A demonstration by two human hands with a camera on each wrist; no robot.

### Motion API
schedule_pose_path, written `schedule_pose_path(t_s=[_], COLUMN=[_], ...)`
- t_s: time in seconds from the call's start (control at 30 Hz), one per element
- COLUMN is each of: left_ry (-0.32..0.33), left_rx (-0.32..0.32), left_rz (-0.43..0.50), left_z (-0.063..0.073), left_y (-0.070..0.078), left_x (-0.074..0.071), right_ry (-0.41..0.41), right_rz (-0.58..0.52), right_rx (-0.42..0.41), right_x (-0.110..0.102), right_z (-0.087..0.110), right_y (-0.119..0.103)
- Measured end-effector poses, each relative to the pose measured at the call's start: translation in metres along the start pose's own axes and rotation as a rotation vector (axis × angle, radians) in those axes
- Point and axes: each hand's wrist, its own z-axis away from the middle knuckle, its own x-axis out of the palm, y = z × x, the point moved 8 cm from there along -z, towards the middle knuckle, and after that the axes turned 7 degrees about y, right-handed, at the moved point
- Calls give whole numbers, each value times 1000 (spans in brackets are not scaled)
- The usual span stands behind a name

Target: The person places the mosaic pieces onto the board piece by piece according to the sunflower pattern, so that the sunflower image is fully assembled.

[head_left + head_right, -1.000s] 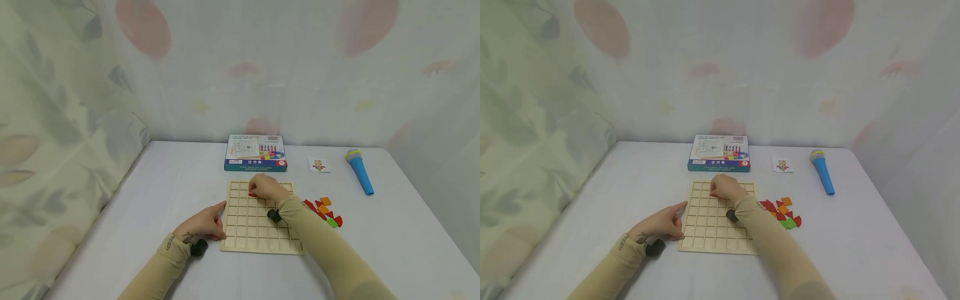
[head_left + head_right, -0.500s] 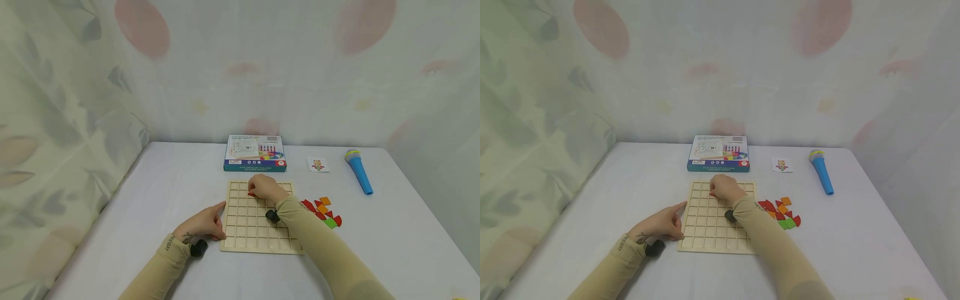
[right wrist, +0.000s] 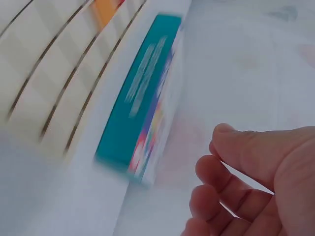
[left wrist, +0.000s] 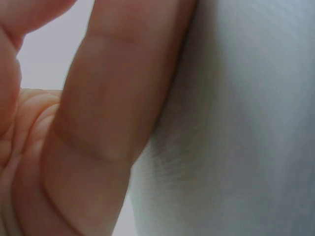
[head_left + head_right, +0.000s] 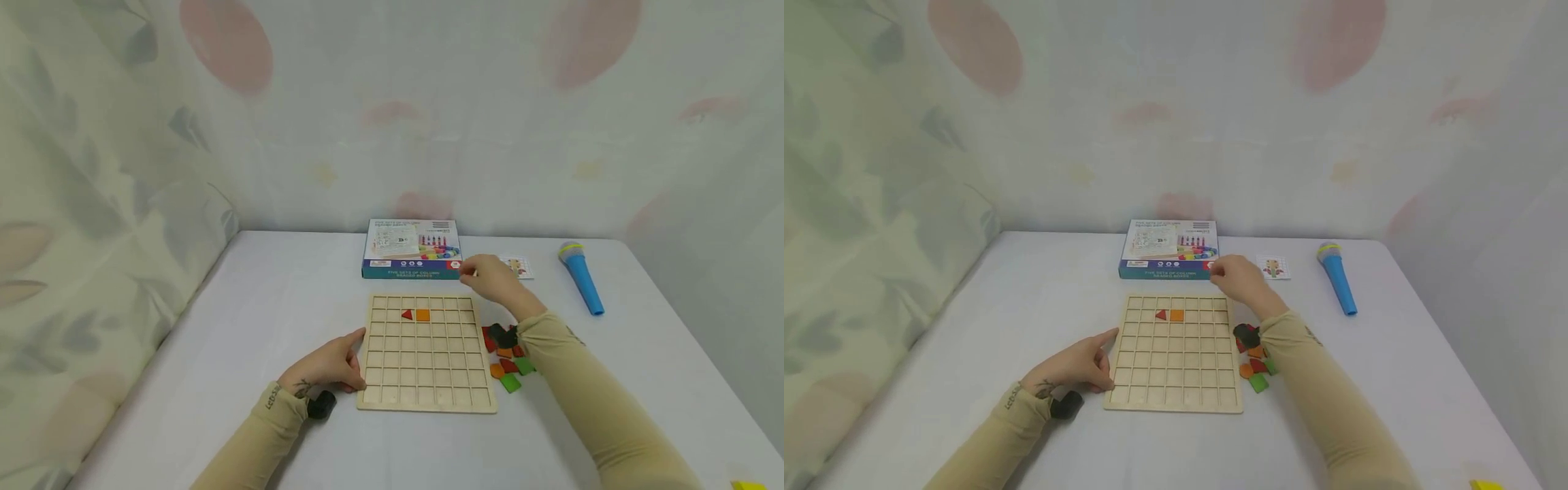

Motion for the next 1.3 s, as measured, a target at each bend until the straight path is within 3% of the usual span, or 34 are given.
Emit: schedule_pose_path(t_s=[0.1,0.27,0.67,0.9,1.3], left_ry=[3,4,16,10,-5], left_rx=[-5,-19,-21,-21,-12], left_rz=[5,13,27,22,15], left_z=[0,1,5,4,1], left_y=[-1,-2,3,3,0], left_x=[-1,-3,-4,-3,0], right_ry=[-11,-101,-224,-234,-222], right_rz=[48,107,169,177,159], right_rx=[34,97,179,206,218], right_x=[-7,6,23,29,32], right_z=[12,31,61,65,57], right_y=[23,52,84,95,95])
